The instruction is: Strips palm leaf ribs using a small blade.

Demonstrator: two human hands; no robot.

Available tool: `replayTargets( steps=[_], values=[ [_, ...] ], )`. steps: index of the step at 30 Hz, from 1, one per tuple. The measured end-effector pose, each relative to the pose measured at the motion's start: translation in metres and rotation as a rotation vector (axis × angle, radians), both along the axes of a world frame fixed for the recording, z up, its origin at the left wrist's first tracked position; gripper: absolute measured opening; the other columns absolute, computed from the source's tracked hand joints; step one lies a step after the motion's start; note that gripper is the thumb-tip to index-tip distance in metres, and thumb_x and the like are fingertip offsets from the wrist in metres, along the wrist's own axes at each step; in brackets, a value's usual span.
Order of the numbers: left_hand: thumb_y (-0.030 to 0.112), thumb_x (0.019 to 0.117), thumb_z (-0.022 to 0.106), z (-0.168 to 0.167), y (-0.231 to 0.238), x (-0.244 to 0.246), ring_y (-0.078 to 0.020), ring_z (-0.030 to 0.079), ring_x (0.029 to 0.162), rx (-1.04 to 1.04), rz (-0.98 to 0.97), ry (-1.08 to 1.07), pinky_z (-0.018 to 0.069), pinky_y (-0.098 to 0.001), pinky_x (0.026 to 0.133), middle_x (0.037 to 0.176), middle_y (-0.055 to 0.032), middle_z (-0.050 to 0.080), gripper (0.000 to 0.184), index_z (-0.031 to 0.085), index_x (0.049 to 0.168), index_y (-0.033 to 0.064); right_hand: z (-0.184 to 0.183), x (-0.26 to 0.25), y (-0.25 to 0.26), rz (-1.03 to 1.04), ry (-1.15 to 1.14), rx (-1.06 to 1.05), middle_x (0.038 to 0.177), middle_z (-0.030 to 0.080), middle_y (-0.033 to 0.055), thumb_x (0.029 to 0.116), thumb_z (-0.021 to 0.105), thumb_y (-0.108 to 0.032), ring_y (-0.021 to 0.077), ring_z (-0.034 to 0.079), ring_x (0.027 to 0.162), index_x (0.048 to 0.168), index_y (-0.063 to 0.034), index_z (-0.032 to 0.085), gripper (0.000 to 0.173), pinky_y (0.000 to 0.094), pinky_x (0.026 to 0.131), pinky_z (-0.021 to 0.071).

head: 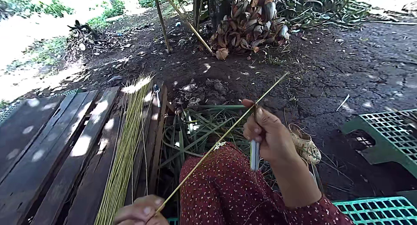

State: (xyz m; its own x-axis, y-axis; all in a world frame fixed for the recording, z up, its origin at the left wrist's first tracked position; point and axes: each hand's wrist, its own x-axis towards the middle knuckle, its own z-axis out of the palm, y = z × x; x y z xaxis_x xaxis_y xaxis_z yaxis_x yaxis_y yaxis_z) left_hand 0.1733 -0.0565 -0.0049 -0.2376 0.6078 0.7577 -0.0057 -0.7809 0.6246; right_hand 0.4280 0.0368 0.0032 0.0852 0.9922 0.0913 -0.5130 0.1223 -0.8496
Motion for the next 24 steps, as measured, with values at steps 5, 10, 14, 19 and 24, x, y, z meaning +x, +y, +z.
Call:
replayTargets(
  steps=[5, 10, 14, 19, 24],
  values=[
    [0.023, 0.0964, 0.071, -0.01, 0.031, 0.04, 0.0003, 0.069, 0.101, -0.061, 0.043, 0.209, 0.0582, -0.0172, 0.087, 0.106, 0.0155, 0.071, 0.008, 0.07, 0.104, 0.0227, -0.011, -0.037, -0.037, 0.346, 0.004, 0.124, 0.063, 0.051, -0.0173, 0.1073, 0.043, -0.017, -0.0083, 0.045, 0.054, 0.13, -0.0035, 0.064, 0.033, 0.0098, 0.052, 0.0389],
    [0.018, 0.0956, 0.072, -0.016, 0.038, 0.056, 0.0007, 0.069, 0.099, -0.015, 0.051, 0.176, 0.0581, -0.0162, 0.086, 0.104, 0.0118, 0.072, 0.006, 0.07, 0.101, 0.0176, -0.015, -0.051, -0.055, 0.583, 0.048, 0.226, 0.072, 0.055, -0.0176, 0.1073, 0.051, -0.026, -0.0111, 0.044, 0.059, 0.136, -0.0062, 0.061, 0.036, 0.0078, 0.053, 0.0369],
    [0.022, 0.0958, 0.072, -0.016, 0.025, 0.046, -0.0024, 0.072, 0.094, -0.054, 0.008, 0.119, 0.061, -0.0181, 0.081, 0.103, 0.0121, 0.073, 0.004, 0.07, 0.098, 0.0203, -0.014, -0.031, -0.035, 0.355, 0.006, 0.172, 0.063, 0.052, -0.0175, 0.1071, 0.047, -0.022, -0.009, 0.045, 0.054, 0.129, -0.008, 0.066, 0.032, 0.0096, 0.052, 0.0387],
    [0.022, 0.0962, 0.072, -0.014, 0.008, 0.028, -0.0011, 0.072, 0.095, -0.151, -0.027, 0.118, 0.0606, -0.0178, 0.081, 0.105, 0.0145, 0.073, 0.006, 0.072, 0.102, 0.0236, -0.005, -0.007, -0.002, 0.047, -0.015, 0.026, 0.053, 0.045, -0.0099, 0.1088, 0.033, -0.017, -0.0018, 0.044, 0.045, 0.13, -0.008, 0.065, 0.04, 0.0138, 0.049, 0.0421],
    [0.025, 0.0953, 0.073, -0.018, 0.025, 0.038, -0.0008, 0.069, 0.101, -0.155, 0.032, 0.188, 0.0584, -0.0177, 0.087, 0.107, 0.0154, 0.071, 0.011, 0.068, 0.105, 0.0246, -0.014, -0.028, -0.021, 0.186, -0.007, 0.043, 0.058, 0.051, -0.0135, 0.1061, 0.037, -0.012, -0.0054, 0.046, 0.05, 0.129, -0.0058, 0.065, 0.036, 0.0115, 0.051, 0.0411]
  ],
)
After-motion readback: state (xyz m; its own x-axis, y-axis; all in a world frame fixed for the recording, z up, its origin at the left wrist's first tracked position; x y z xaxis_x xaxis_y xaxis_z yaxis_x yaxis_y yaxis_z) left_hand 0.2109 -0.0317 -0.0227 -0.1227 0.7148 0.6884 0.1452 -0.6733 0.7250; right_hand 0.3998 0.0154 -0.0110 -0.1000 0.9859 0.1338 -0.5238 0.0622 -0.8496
